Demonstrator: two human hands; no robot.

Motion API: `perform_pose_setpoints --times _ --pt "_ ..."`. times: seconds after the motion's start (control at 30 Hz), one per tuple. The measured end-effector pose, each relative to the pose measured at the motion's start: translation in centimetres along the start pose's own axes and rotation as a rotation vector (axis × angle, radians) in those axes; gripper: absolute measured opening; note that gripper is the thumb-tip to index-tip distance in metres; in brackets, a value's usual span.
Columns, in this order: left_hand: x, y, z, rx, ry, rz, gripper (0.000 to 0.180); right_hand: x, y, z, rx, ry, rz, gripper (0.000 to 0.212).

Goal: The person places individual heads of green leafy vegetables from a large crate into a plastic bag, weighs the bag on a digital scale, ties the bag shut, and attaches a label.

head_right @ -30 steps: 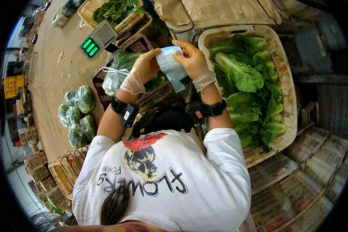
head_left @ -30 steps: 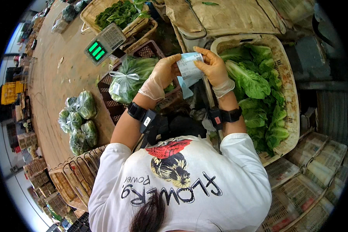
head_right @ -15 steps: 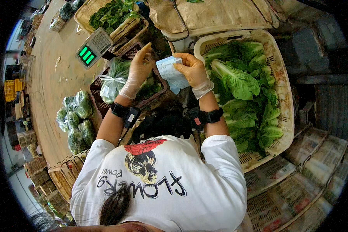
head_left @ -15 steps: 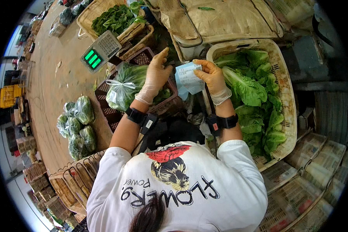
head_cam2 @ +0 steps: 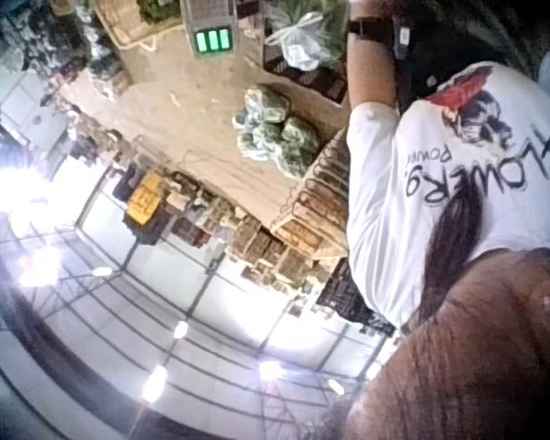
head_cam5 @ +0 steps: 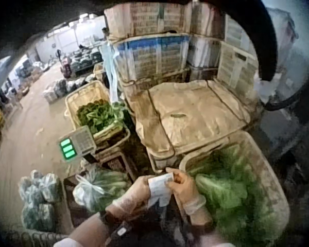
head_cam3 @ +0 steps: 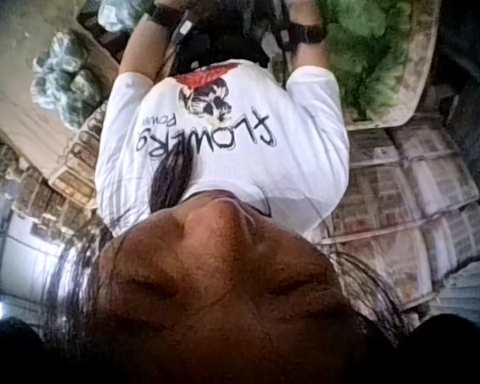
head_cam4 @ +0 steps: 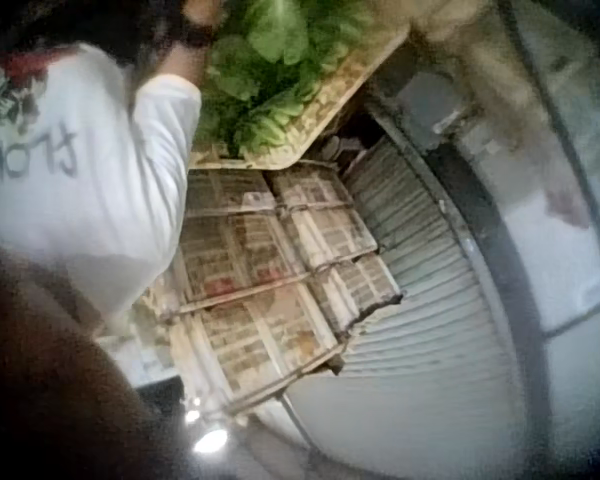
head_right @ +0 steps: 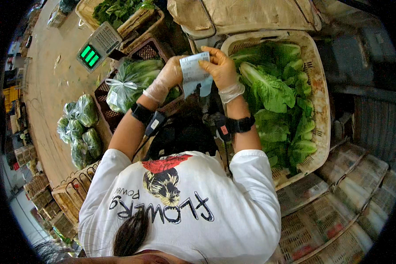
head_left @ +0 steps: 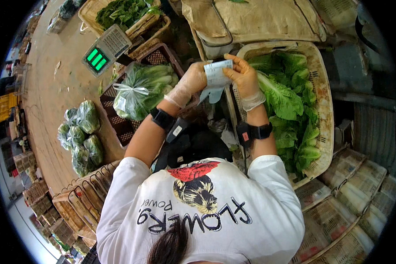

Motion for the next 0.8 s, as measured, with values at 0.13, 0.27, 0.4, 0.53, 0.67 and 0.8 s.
perform_pose_setpoints --times 0.13,0.27,0.4,0.53,0.67,0.8 --pt "-0.1 -3.0 1.0 -0.086 -0.201 -0.055 0.02 -1.0 -1.3 -0.2 -0.07 0.075 -0.077 0.034" --pt "0.5 -4.4 -1.1 -0.013 -0.207 -0.067 0.025 -1.5 -2.4 0.9 -0.111 0.133 -0.175 0.036" --pt "0.8 -4.3 -2.9 0.121 -0.083 -0.139 0.027 -2.9 -3.2 0.0 -0.087 0.136 -0.089 0.038" --pt "0.2 -3.4 -1.4 0.117 -0.303 -0.15 0.026 -2.9 -2.6 -1.5 -0.038 0.119 0.048 0.034" --pt "0.5 -1.9 -0.5 -0.03 -0.309 -0.102 0.022 -2.3 -1.1 -1.3 0.028 0.148 0.087 0.026" --pt "0.4 -1.5 -0.8 -0.098 -0.273 -0.073 0.021 -2.2 -0.8 -1.8 0.027 0.274 0.085 0.021"
Point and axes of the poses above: each hand's wrist, its own y-axis away from the middle knuckle, its own x-axis out of the palm, z = x × y, the point moved 2 cm from there along -y, towards the middle knuckle, and after that the axes turned 7 degrees about -x, right-handed, at the moved point
